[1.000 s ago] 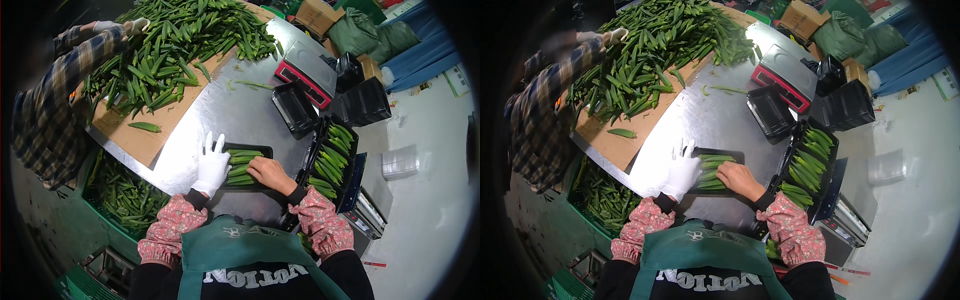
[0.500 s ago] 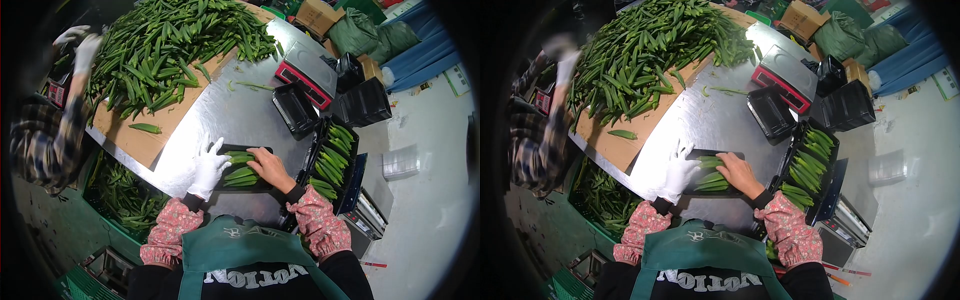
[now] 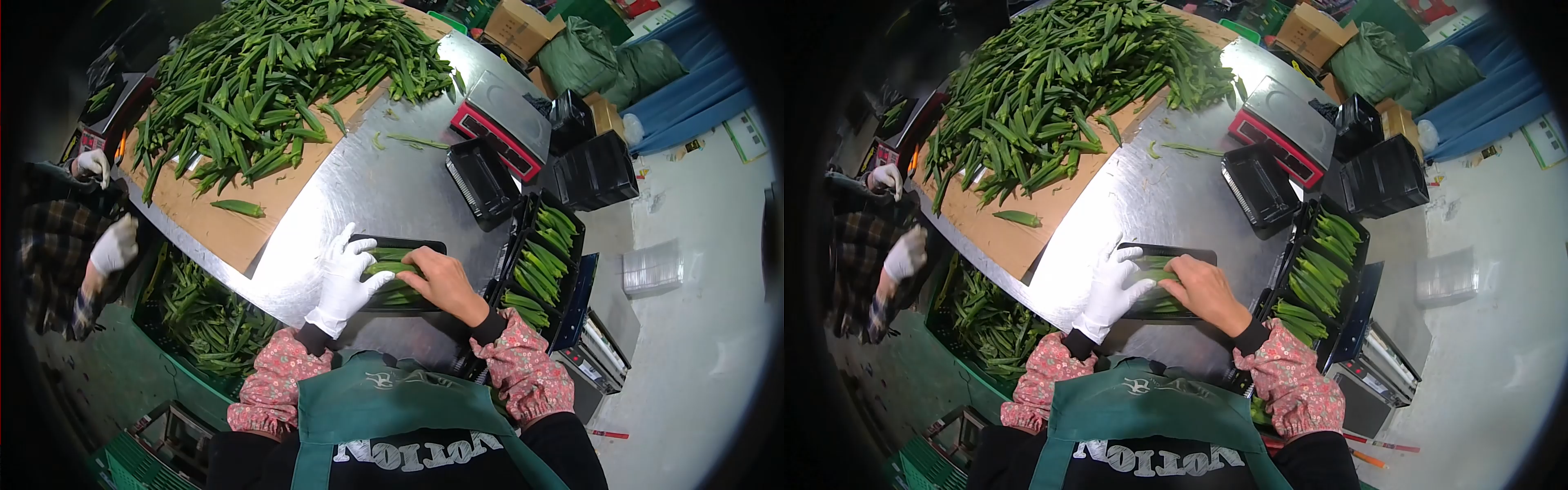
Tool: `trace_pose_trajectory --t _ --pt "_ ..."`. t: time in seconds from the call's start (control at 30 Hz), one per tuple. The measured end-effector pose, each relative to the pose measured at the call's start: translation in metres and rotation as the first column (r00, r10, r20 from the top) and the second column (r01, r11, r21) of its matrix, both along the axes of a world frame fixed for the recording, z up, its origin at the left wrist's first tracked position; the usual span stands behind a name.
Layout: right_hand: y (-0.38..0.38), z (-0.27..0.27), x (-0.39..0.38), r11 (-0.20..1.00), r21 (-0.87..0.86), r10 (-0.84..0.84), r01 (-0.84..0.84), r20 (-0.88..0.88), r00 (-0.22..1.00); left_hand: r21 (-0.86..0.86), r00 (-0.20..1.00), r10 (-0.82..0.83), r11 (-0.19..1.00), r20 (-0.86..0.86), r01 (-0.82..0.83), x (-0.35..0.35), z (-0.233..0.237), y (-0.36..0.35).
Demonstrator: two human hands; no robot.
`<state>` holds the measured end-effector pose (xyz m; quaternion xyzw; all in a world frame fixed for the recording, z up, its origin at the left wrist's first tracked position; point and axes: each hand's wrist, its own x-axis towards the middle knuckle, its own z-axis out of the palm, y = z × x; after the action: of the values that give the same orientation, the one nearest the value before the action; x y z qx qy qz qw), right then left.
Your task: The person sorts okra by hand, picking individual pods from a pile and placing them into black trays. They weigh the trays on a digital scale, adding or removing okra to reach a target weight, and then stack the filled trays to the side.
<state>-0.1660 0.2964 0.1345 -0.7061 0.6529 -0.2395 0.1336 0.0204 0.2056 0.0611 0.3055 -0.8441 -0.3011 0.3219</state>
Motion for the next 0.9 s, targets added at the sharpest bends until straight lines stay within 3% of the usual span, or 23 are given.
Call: trace_pose_trajectory --t 0.2,0.3,0.5,0.6,0.7,0.77,0.83,0.9 --pt "0.002 0.011 0.005 0.999 0.044 -0.019 0.014 0.13 0.991 0.091 0.993 -0.006 0.996 -0.119 0.017 0.006 0.012 0.007" --pt "0.003 0.013 0.008 0.997 0.083 -0.022 0.008 0.166 0.986 0.052 0.988 0.003 0.999 -0.153 0.005 0.009 0.013 0.009" --pt "-0.002 0.016 0.019 0.989 0.145 -0.002 -0.039 0.269 0.963 0.157 0.955 0.14 0.982 -0.261 -0.101 0.021 0.001 0.018" --pt "-0.003 0.024 0.024 0.98 0.186 0.007 -0.07 0.317 0.948 0.132 0.972 0.167 0.98 -0.166 -0.146 0.054 0.002 0.021" --pt "-0.004 0.024 0.019 0.974 0.214 -0.01 -0.071 0.356 0.934 0.284 0.931 0.338 0.914 -0.136 -0.29 0.129 0.008 0.028" --pt "-0.001 0.017 0.01 0.98 0.188 -0.006 -0.063 0.345 0.938 0.192 0.83 0.553 0.825 -0.071 -0.532 0.199 0.002 0.03" --pt "0.001 0.011 0.002 0.972 0.226 -0.015 -0.066 0.34 0.94 -0.013 0.758 0.621 0.775 0.198 -0.632 0.282 -0.008 0.039" --pt "0.001 0.008 0.0 0.958 0.279 -0.031 -0.062 0.315 0.949 -0.245 0.54 0.69 0.698 0.482 -0.673 0.311 0.009 0.051"
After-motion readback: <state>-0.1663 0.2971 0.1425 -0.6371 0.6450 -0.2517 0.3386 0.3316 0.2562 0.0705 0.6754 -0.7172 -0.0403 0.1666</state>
